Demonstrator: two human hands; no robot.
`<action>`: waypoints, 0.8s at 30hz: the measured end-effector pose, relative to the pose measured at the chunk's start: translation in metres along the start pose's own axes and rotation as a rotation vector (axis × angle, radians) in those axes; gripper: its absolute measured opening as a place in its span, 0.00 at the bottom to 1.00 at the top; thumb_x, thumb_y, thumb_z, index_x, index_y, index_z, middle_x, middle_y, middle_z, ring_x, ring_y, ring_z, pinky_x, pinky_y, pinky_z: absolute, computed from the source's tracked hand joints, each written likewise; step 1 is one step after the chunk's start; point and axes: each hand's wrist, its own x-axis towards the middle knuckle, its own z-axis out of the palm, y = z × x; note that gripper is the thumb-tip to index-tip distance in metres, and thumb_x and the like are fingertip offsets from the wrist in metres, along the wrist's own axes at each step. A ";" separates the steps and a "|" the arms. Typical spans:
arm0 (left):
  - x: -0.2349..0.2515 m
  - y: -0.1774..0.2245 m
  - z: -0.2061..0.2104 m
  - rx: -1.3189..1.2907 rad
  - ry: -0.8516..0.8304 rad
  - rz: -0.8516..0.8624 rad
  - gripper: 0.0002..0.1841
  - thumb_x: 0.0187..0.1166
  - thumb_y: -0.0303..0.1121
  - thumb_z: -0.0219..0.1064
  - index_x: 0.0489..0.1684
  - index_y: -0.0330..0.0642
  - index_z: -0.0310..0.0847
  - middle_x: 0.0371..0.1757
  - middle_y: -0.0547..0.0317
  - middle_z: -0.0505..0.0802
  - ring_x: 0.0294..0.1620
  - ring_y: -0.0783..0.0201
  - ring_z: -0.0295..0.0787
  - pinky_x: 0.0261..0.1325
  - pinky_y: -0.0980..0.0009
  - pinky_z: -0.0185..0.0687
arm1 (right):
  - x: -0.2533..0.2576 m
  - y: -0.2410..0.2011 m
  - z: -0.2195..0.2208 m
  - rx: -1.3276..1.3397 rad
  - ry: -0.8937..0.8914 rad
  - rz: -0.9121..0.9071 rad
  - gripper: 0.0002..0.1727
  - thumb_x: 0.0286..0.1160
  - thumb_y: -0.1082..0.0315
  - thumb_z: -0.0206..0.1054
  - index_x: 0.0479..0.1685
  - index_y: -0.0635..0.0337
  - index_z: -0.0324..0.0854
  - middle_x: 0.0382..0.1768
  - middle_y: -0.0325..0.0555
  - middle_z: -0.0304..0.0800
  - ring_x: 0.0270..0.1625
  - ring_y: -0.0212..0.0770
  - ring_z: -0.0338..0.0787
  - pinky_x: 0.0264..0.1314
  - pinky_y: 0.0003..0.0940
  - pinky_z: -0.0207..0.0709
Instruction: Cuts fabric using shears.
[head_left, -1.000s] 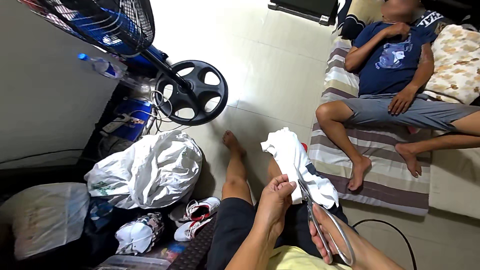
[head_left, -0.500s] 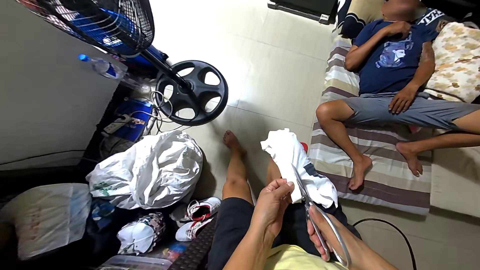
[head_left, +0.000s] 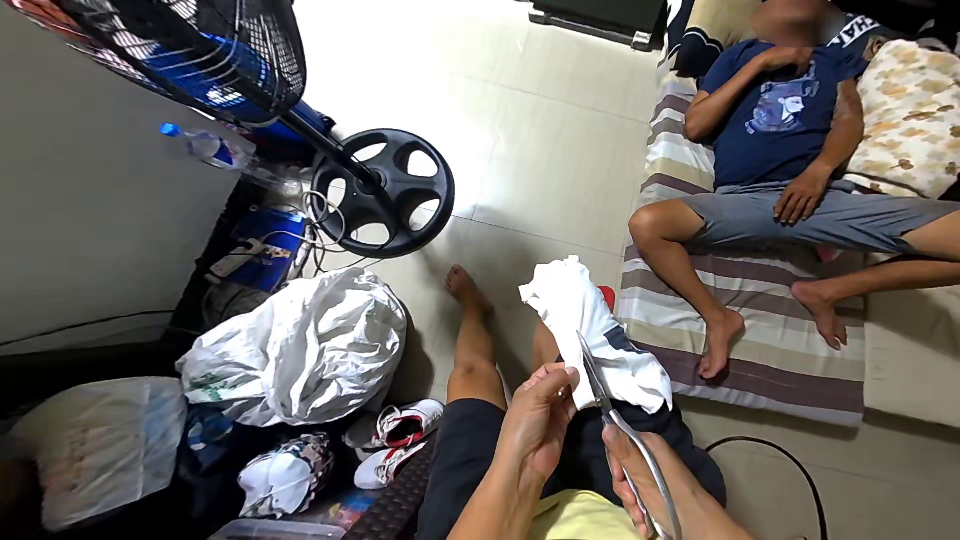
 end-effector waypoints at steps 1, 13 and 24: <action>0.000 0.000 -0.001 0.002 -0.006 0.003 0.08 0.82 0.18 0.56 0.32 0.36 0.77 0.29 0.54 0.88 0.30 0.66 0.89 0.41 0.72 0.89 | -0.001 -0.001 0.001 0.006 -0.002 0.007 0.24 0.93 0.50 0.50 0.26 0.52 0.72 0.12 0.29 0.69 0.12 0.24 0.73 0.15 0.20 0.70; -0.007 -0.004 -0.004 0.056 -0.135 0.078 0.13 0.80 0.15 0.54 0.25 0.38 0.75 0.24 0.57 0.88 0.26 0.69 0.87 0.39 0.75 0.88 | 0.009 -0.013 -0.007 -0.030 -0.085 0.016 0.30 0.91 0.38 0.41 0.31 0.52 0.72 0.17 0.30 0.71 0.17 0.26 0.75 0.23 0.21 0.75; -0.006 -0.008 -0.014 0.020 -0.187 0.105 0.14 0.76 0.15 0.52 0.23 0.40 0.75 0.27 0.55 0.90 0.28 0.69 0.90 0.39 0.75 0.89 | 0.007 -0.017 -0.004 -0.024 -0.014 0.061 0.28 0.92 0.43 0.48 0.27 0.54 0.72 0.13 0.31 0.69 0.12 0.26 0.73 0.16 0.20 0.72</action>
